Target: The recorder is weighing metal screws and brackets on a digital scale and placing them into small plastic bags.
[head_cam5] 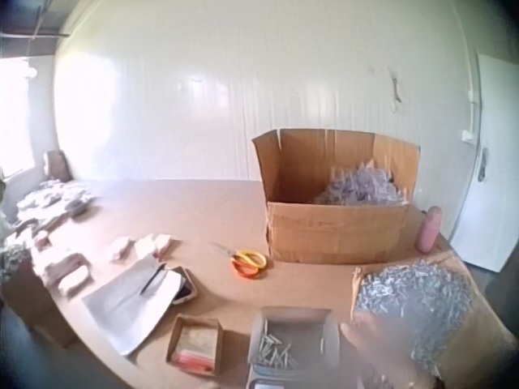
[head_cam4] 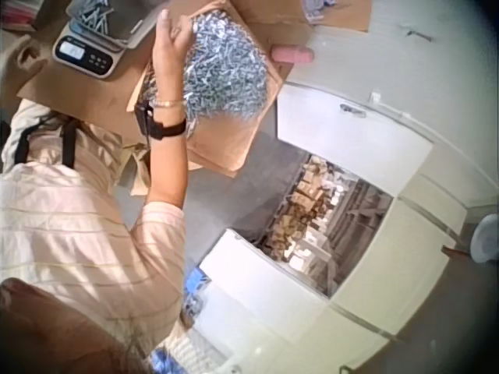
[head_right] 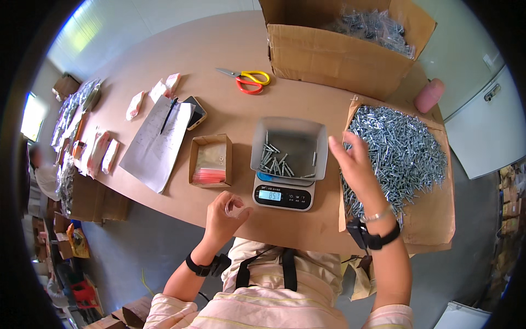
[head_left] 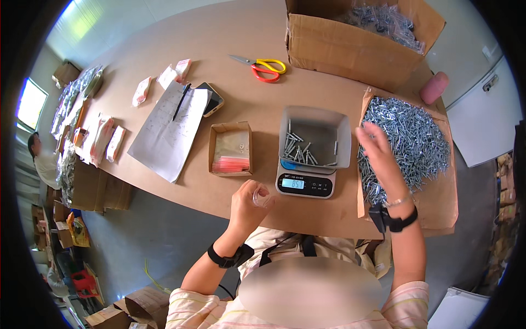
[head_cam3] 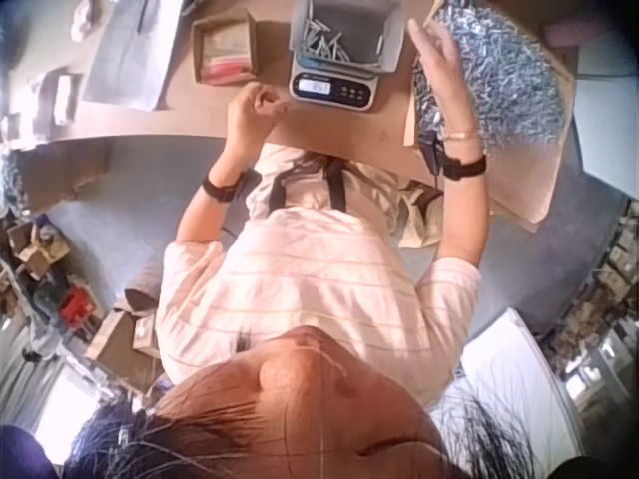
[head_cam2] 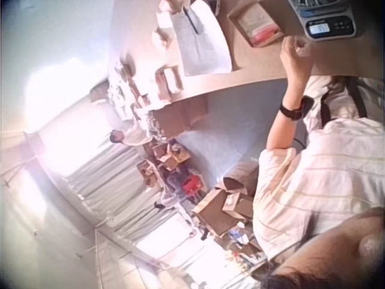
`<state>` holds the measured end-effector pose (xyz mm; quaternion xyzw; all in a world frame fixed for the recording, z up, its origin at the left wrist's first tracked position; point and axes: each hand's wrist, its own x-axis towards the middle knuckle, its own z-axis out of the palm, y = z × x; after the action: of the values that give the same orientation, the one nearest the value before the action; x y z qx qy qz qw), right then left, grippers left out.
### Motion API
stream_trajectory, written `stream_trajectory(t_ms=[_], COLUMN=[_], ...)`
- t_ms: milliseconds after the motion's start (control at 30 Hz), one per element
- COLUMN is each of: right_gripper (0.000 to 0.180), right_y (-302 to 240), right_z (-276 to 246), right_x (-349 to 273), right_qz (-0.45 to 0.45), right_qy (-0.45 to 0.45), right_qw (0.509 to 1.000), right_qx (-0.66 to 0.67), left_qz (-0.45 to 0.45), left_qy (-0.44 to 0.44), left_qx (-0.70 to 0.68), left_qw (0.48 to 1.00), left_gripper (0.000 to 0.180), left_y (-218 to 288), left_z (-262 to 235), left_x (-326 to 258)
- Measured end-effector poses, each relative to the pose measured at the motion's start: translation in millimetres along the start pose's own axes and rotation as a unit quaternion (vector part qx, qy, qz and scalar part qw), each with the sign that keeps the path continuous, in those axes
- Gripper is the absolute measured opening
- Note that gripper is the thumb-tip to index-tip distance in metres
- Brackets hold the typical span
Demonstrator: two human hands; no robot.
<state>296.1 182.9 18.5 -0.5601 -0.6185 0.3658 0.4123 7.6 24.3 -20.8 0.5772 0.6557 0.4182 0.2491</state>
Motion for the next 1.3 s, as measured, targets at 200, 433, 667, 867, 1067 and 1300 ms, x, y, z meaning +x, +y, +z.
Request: stream_trajectory(t_ms=[200,433,667,867,1067,1300], right_gripper=[0.048,0.061,0.068,0.08,0.081,0.082], right_y=[10,-46,-116,-137,-153,-154], right_z=[34,47,57,71,75,71], right_x=[16,-13,-54,-66,-71,-77], right_qz=[0.115,-0.058,-0.281,-0.356,-0.392,-0.393], right_qy=[-0.198,-0.111,-0.108,-0.103,-0.125,-0.119], right_qw=[0.972,0.986,0.944,0.91,0.888,0.883], right_qx=[0.058,0.109,-0.132,-0.189,-0.203,-0.229], left_qz=[-0.063,-0.112,-0.135,-0.152,-0.128,-0.145], left_qy=[0.003,0.003,0.017,0.009,0.04,0.037], left_qx=[0.022,-0.009,-0.041,-0.065,-0.062,-0.065], left_qw=[0.998,0.994,0.99,0.986,0.989,0.987], left_gripper=[0.022,0.026,0.023,0.023,0.032,0.036], left_y=[1,-1,9,13,10,25], left_z=[2,3,16,18,22,14], left_x=[0,6,12,15,13,15])
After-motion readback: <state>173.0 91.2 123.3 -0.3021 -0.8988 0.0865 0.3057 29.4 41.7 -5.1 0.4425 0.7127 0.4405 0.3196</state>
